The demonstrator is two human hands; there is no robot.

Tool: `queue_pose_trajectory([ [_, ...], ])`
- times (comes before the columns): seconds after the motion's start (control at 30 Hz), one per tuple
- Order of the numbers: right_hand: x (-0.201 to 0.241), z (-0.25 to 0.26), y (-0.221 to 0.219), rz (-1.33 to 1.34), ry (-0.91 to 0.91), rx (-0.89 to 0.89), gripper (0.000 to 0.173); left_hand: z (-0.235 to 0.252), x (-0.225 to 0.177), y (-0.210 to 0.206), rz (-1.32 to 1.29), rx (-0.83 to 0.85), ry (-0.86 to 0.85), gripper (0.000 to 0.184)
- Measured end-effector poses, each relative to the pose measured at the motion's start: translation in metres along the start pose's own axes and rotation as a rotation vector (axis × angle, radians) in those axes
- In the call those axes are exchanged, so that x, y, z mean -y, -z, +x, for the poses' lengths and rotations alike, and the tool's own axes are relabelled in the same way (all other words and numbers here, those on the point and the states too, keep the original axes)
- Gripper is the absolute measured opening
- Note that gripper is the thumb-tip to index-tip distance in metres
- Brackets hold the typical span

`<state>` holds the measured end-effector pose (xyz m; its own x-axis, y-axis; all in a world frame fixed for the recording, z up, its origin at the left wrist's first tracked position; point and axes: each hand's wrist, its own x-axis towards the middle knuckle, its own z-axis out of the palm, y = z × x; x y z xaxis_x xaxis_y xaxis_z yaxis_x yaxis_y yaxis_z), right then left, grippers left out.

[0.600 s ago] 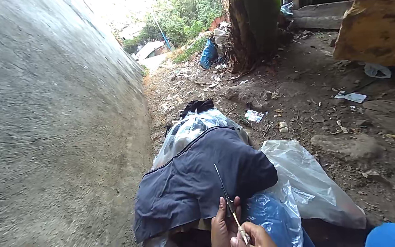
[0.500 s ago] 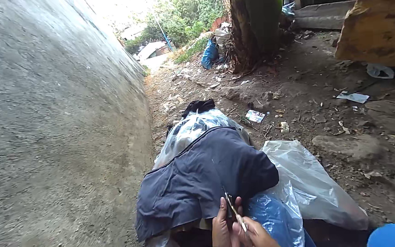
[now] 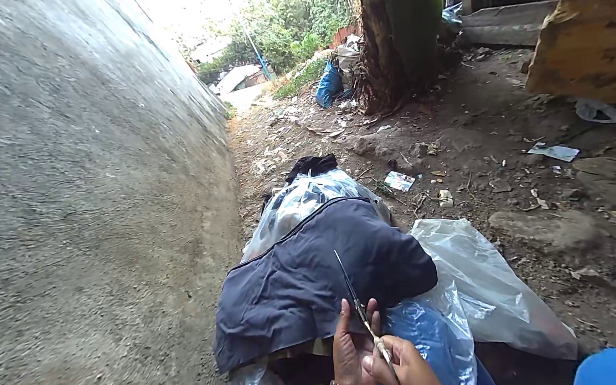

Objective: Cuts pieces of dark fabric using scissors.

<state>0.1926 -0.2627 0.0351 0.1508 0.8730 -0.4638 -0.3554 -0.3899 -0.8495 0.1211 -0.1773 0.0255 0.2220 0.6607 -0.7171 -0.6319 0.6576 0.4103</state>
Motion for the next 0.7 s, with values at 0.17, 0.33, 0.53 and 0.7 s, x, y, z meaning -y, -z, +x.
queue_pose_trajectory([
  [0.17, 0.0, -0.001, -0.002, -0.004, 0.004, 0.002, 0.016, 0.016, -0.011, -0.021, -0.185, 0.017, -0.03, 0.037],
  [0.33, -0.003, -0.001, 0.001, -0.028, 0.02, 0.007, 0.021, 0.03, -0.023, -0.036, -0.131, -0.022, -0.052, 0.019],
  [0.53, 0.011, 0.017, -0.003, -0.028, -0.046, 0.074, 0.032, 0.024, -0.022, -0.032, -0.02, -0.019, -0.062, 0.022],
  [0.7, 0.007, 0.018, -0.01, -0.036, -0.023, 0.005, 0.025, 0.026, -0.024, -0.03, -0.034, -0.027, -0.061, 0.021],
])
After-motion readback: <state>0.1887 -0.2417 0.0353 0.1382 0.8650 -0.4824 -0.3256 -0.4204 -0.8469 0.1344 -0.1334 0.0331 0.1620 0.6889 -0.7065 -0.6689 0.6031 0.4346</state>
